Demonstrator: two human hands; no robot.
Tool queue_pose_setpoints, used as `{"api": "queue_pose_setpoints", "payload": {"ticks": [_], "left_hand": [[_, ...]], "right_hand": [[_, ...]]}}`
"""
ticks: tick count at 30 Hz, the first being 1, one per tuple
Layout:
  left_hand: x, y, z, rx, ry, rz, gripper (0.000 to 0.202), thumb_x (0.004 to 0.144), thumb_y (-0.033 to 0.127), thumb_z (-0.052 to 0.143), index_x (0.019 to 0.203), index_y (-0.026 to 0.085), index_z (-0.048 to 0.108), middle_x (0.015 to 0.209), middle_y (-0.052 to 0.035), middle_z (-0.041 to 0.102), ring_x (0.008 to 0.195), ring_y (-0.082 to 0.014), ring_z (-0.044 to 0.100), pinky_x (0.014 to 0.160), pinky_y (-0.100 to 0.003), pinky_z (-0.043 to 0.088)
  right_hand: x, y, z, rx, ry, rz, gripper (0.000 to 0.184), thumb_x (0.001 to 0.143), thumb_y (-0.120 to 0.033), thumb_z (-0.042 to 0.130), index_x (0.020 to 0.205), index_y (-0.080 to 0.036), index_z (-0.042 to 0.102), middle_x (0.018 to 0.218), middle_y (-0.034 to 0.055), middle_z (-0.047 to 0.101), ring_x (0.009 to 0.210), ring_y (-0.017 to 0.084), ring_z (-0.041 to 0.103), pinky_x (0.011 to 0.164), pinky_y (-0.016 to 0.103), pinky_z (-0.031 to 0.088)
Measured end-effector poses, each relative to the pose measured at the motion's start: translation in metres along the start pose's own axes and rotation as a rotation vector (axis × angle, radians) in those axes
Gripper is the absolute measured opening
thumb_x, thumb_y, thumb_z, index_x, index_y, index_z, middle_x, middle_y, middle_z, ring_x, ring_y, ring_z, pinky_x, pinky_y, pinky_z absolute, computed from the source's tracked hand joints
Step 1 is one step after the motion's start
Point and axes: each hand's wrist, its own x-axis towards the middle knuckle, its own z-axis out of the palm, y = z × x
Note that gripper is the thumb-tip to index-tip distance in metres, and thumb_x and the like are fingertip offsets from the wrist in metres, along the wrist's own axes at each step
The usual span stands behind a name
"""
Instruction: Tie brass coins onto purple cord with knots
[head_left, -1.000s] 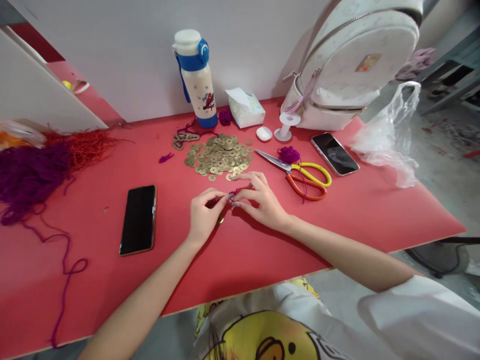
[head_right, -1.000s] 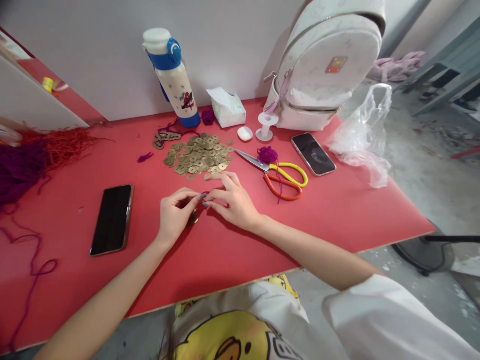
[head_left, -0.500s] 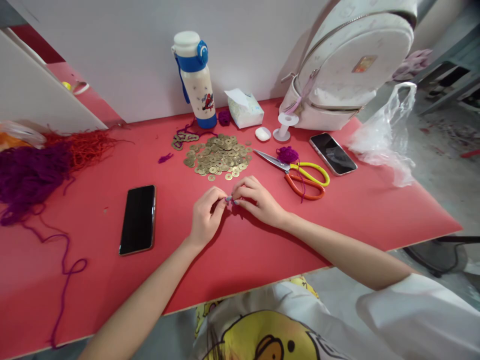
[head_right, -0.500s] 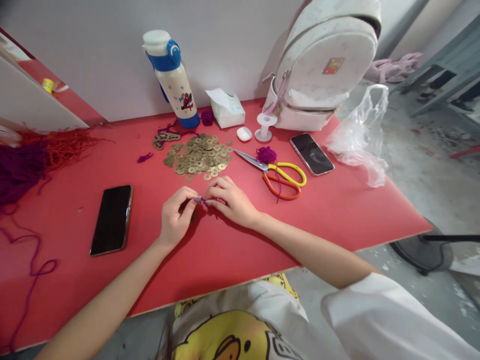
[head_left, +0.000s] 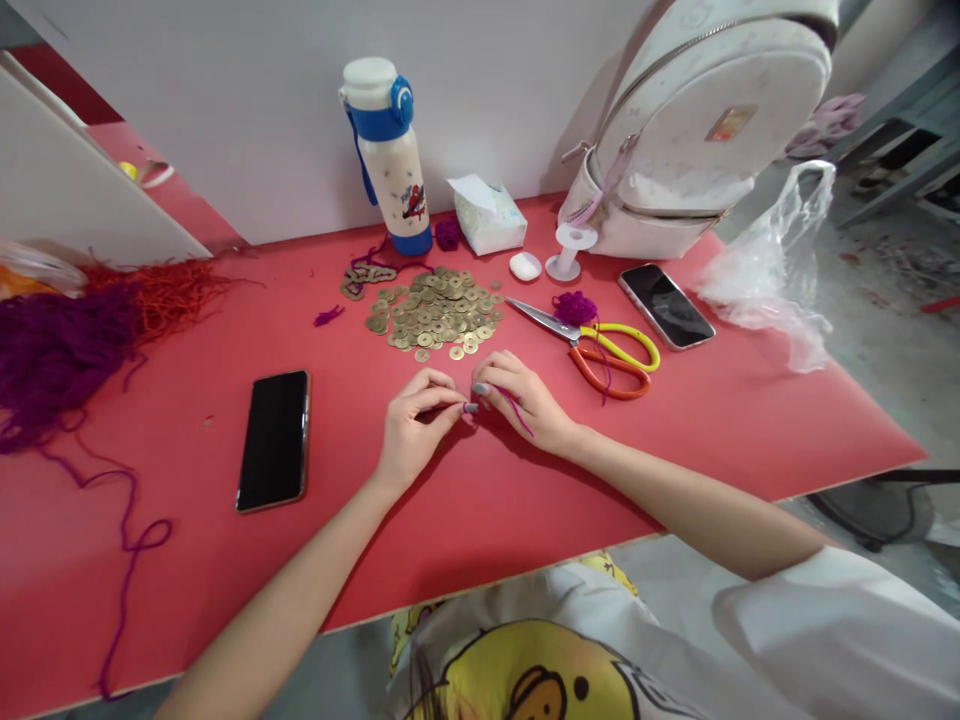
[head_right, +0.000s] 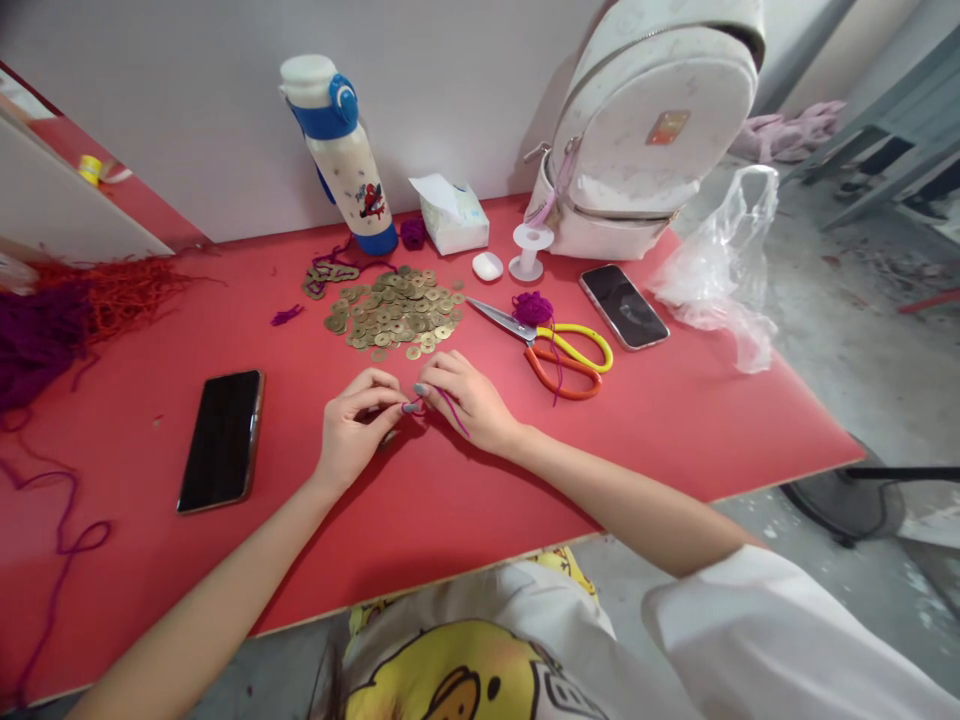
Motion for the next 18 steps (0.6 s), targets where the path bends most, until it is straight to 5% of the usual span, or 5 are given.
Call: {"api": "queue_pose_setpoints", "payload": {"ticks": [4,8,12,18], "left_hand": [[0.0015,-0.0005,-0.0011,-0.196,-0.004,-0.055,0.023,0.076,0.041,0.078,0.066,0.020,0.076,0.098,-0.0092,0.072,0.069,-0.0150,0.063,0.060,-0.027,0.052],[-0.0009,0.0001,0.0017,-0.296,0.049,-0.145,0.023,0.073,0.042,0.080,0.067,0.021,0.076,0.077,-0.0070,0.073,0.064,-0.0167,0.065,0.055,-0.027,0.054],[-0.0039,0.0019,0.0048,-0.253,0.219,-0.280,0.018,0.072,0.037,0.080,0.071,0.019,0.075,0.064,0.0003,0.066,0.039,-0.0066,0.047,0.033,-0.019,0.036],[-0.0028,0.0010,0.0044,-0.239,0.318,-0.370,0.015,0.072,0.033,0.077,0.075,0.018,0.076,0.053,0.0023,0.061,0.037,-0.0073,0.046,0.033,-0.018,0.038]], "right_hand": [[-0.0009,0.0029,0.0018,-0.038,-0.023,0.043,0.037,0.104,-0.038,0.036,0.080,-0.020,0.057,0.088,0.0055,0.057,0.085,0.019,0.050,0.078,0.032,0.043],[-0.0013,0.0044,0.0031,-0.097,-0.060,0.085,0.028,0.102,-0.026,0.039,0.089,-0.021,0.063,0.095,0.0066,0.061,0.091,0.021,0.052,0.081,0.035,0.045],[-0.0039,0.0000,0.0045,-0.098,0.109,0.054,0.018,0.098,-0.025,0.050,0.110,-0.024,0.064,0.112,0.0092,0.060,0.108,0.024,0.053,0.095,0.042,0.046],[-0.0080,-0.0048,0.0095,-0.185,0.086,-0.043,0.018,0.094,-0.035,0.060,0.105,-0.029,0.074,0.124,0.0075,0.061,0.116,0.027,0.049,0.098,0.046,0.049]]}}
